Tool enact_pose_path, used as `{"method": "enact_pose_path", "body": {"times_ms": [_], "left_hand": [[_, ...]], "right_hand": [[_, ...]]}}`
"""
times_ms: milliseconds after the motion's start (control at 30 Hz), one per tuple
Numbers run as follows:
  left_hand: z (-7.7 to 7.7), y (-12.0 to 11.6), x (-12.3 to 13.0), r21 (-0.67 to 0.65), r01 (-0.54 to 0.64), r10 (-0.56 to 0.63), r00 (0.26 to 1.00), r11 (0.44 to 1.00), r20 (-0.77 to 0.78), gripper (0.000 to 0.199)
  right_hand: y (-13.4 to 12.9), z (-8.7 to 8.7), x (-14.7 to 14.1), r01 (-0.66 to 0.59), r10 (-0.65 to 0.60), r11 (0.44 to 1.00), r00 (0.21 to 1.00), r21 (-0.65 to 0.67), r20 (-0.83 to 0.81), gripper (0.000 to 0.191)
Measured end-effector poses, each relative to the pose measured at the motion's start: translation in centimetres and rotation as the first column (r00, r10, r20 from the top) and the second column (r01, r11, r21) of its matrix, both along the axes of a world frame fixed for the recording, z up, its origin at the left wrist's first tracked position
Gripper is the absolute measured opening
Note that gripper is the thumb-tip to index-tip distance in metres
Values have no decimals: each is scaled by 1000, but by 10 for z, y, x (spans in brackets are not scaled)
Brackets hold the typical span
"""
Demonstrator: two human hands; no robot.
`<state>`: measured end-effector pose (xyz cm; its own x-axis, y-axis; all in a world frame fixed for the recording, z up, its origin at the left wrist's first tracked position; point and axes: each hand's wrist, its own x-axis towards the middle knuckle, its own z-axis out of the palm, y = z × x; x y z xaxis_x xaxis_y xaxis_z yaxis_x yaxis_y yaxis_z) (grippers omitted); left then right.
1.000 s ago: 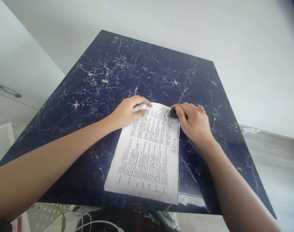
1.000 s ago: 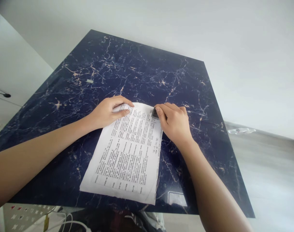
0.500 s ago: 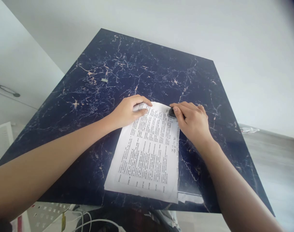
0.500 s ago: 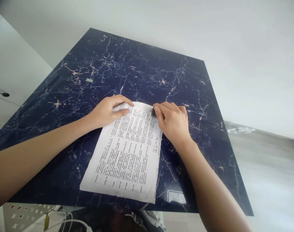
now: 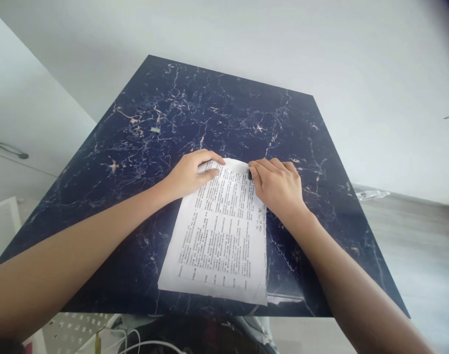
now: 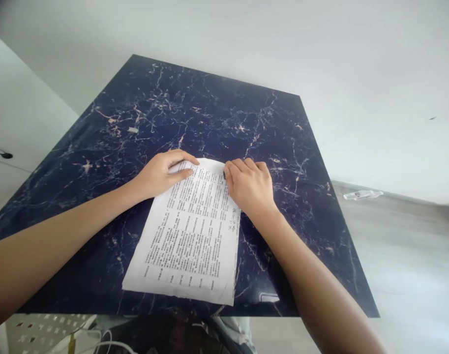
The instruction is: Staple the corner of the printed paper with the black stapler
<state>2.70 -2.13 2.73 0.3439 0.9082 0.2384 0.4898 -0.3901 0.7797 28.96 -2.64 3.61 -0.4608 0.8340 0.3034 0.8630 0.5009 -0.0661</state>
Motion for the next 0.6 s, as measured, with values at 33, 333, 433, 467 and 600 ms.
{"method": "enact_pose_path", "body": {"times_ms": [33,333,433,467,600], "left_hand": [[0,0,0,-1,-2,2,1000,1000,-6,20],[-1,1,-3,-14,-9,9,1000,1000,-22,20],[-1,0,-3,-19,-15,14,1000,1000,-24,20],[0,0,-3,-23,-16,16,1000,1000,-25,20],[0,-1,-2,-37,-18,17,999,999,-30,20]], "right_hand": [[0,2,1,0,0,1000,1000,-10,-15,43],[1,14,36,-62,41,982,992,-178,-120,46],[2,14,42,-20,-7,979,991,-201,-133,47],[3,15,44,0,-28,979,991,-205,-135,46],[8,20,56,95,-128,968,983,-231,-132,42]]}}
